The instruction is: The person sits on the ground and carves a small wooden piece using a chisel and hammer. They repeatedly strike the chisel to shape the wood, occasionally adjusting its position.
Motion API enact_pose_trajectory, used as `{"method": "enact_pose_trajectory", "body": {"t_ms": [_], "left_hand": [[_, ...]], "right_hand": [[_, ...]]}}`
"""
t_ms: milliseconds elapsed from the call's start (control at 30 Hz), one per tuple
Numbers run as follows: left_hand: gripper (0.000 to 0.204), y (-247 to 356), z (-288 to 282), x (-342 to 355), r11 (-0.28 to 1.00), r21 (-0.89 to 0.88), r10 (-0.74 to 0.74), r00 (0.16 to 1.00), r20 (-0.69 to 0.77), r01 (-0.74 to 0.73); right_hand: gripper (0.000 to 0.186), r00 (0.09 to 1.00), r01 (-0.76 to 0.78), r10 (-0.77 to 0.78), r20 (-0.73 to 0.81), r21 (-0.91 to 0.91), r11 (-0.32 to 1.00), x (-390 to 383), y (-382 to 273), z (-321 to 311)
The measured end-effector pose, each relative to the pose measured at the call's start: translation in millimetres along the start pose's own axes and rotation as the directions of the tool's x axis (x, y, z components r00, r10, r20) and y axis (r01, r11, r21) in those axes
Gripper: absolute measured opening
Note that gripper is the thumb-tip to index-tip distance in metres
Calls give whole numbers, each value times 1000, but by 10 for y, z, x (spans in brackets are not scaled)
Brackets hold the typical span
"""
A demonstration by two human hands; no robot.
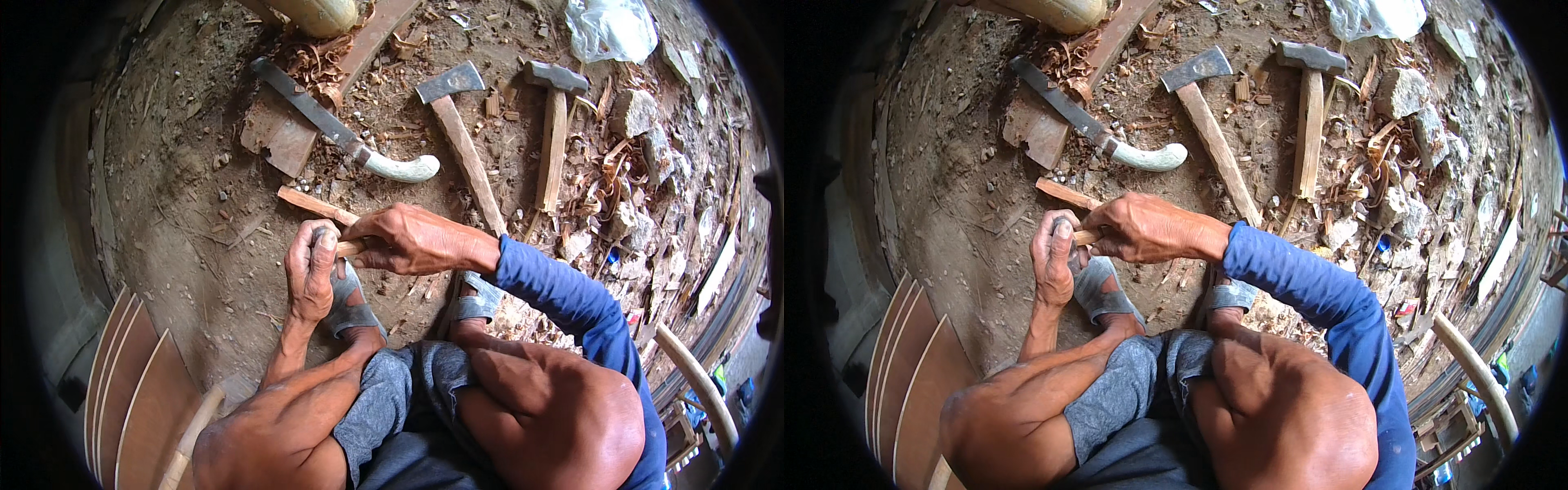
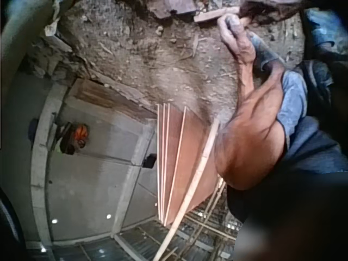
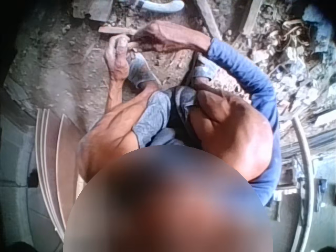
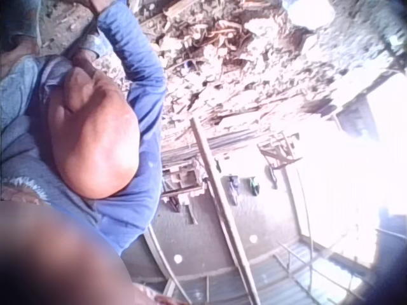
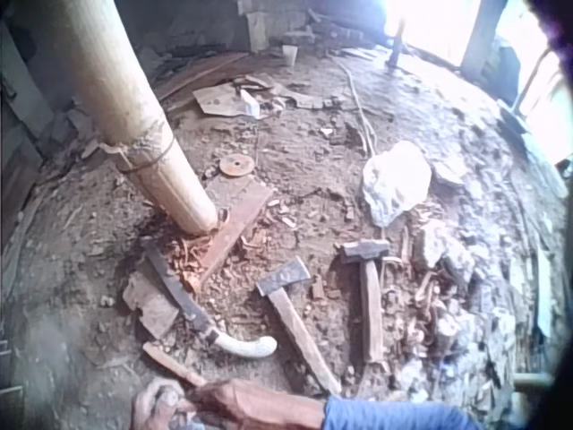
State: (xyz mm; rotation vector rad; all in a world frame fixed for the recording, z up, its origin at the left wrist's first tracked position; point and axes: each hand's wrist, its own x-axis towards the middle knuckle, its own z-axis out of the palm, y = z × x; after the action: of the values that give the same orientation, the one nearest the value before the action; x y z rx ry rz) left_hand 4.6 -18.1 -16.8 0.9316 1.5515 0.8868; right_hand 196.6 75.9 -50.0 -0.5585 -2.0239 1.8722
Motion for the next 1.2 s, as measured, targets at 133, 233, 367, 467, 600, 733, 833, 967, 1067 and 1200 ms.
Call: {"method": "enact_pose_trajectory", "body": {"t_ms": [133,233,367,467,600,733,833,967,1067,1200], "left_hand": [[32,-10,28,-28,998,-47,28,1000,-1,-29],[31,-23,49,-24,998,-55,28,999,-17,-29],[31,-19,54,-20,996,-94,3,1000,-25,-5],[32,-3,24,-36,993,-115,36,998,43,-31],[33,1,11,-66,978,-196,-57,995,80,72],[33,1,17,-54,978,-200,-45,998,43,53],[33,1,41,-48,981,-181,-63,998,27,67],[34,-9,54,-45,985,-143,-97,995,20,99],[34,-35,49,-36,986,-132,-100,995,6,100],[33,-67,52,-44,988,-135,-82,997,-13,79]], "right_hand": [[38,992,-122,116,45,173,977,-2,55,-20],[39,985,-168,171,2,196,966,-40,63,-18],[36,971,-228,241,-5,310,923,-97,56,-38],[24,953,-301,266,143,396,868,-82,77,-103],[16,925,-361,222,309,525,771,-11,111,-129],[13,920,-393,295,259,621,678,11,118,-66],[14,938,-347,282,202,537,769,15,121,-43],[18,935,-355,299,192,524,774,13,93,-41],[25,951,-310,283,126,341,888,2,44,-28],[32,972,-230,217,89,184,956,-3,21,-36]]}}
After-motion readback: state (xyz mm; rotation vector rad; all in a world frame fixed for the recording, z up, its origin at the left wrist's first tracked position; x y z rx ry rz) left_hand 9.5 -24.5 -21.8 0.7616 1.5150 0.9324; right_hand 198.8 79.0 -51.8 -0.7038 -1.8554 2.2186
